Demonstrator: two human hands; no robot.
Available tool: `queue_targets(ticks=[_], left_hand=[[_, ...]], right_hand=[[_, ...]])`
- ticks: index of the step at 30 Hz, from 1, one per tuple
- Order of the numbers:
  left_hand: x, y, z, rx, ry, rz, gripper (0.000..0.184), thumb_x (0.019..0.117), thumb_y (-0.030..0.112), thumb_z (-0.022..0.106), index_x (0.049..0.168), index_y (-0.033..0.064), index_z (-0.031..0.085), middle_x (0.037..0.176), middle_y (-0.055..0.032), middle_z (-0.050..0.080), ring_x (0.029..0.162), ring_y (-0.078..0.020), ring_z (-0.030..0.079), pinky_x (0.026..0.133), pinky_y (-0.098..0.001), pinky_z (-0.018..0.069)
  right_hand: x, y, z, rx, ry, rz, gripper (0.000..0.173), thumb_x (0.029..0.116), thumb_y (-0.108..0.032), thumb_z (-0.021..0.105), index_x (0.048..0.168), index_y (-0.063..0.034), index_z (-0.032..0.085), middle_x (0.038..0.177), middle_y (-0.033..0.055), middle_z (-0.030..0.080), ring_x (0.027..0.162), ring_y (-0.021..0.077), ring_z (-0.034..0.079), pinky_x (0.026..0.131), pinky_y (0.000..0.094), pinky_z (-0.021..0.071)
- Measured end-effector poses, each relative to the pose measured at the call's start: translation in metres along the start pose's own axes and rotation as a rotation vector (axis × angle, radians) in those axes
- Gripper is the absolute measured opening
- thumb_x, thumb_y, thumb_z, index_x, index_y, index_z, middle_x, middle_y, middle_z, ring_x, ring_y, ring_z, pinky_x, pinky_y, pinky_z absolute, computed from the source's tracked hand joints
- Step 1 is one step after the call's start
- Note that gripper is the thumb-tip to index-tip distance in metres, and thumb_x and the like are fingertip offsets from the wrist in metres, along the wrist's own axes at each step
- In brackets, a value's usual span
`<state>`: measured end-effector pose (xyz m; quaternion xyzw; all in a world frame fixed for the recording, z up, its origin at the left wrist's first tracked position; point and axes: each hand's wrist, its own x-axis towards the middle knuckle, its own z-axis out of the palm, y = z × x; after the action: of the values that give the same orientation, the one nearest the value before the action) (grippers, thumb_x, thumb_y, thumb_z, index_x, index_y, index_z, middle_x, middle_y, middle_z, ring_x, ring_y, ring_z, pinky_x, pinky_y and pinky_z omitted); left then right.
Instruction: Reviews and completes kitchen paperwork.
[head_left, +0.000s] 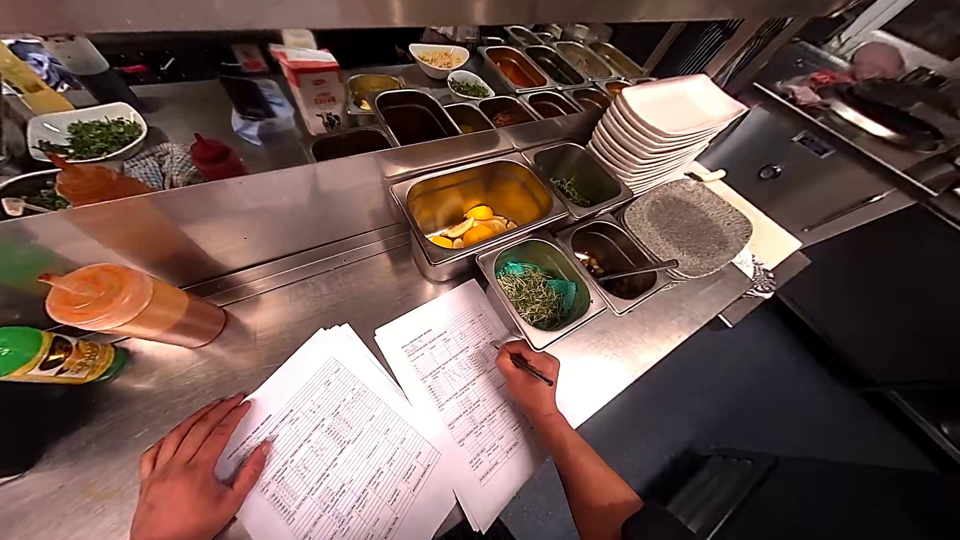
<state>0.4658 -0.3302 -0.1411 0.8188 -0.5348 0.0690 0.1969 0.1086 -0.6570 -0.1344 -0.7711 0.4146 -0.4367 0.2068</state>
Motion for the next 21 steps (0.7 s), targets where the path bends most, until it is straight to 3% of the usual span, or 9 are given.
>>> queue_targets(ticks=[6, 21], left_hand=[[0.0002, 0.0011, -0.0039, -0.009, -0.03, -0.003, 0.068, 0.0933, 0.066, 0.047, 0.135, 0.0157, 0.066, 0.14, -0.0121, 0.064, 0.134, -0.0352, 0.055, 0.104, -0.0588, 0.0394], [0.0002, -0.0015, -0.0034, -0.007, -0.038, 0.001, 0.067, 0.0932, 0.066, 0.048, 0.137, 0.0173, 0.065, 0.142, -0.0105, 0.063, 0.135, -0.0329, 0.053, 0.106, -0.0562, 0.0379]], right_hand=[[0.0007, -0.0001, 0.0007, 0.002, 0.01, 0.02, 0.012, 0.0807, -0.013, 0.07, 0.07, -0.0094, 0.074, 0.061, -0.0021, 0.067, 0.054, 0.002, 0.061, 0.051, 0.0226, 0.0502], [0.0013, -0.0003, 0.0041, -0.019, 0.081, 0.056, 0.011, 0.0803, -0.014, 0.071, 0.071, -0.0107, 0.075, 0.062, -0.0028, 0.067, 0.056, 0.0022, 0.061, 0.053, 0.0233, 0.0503]])
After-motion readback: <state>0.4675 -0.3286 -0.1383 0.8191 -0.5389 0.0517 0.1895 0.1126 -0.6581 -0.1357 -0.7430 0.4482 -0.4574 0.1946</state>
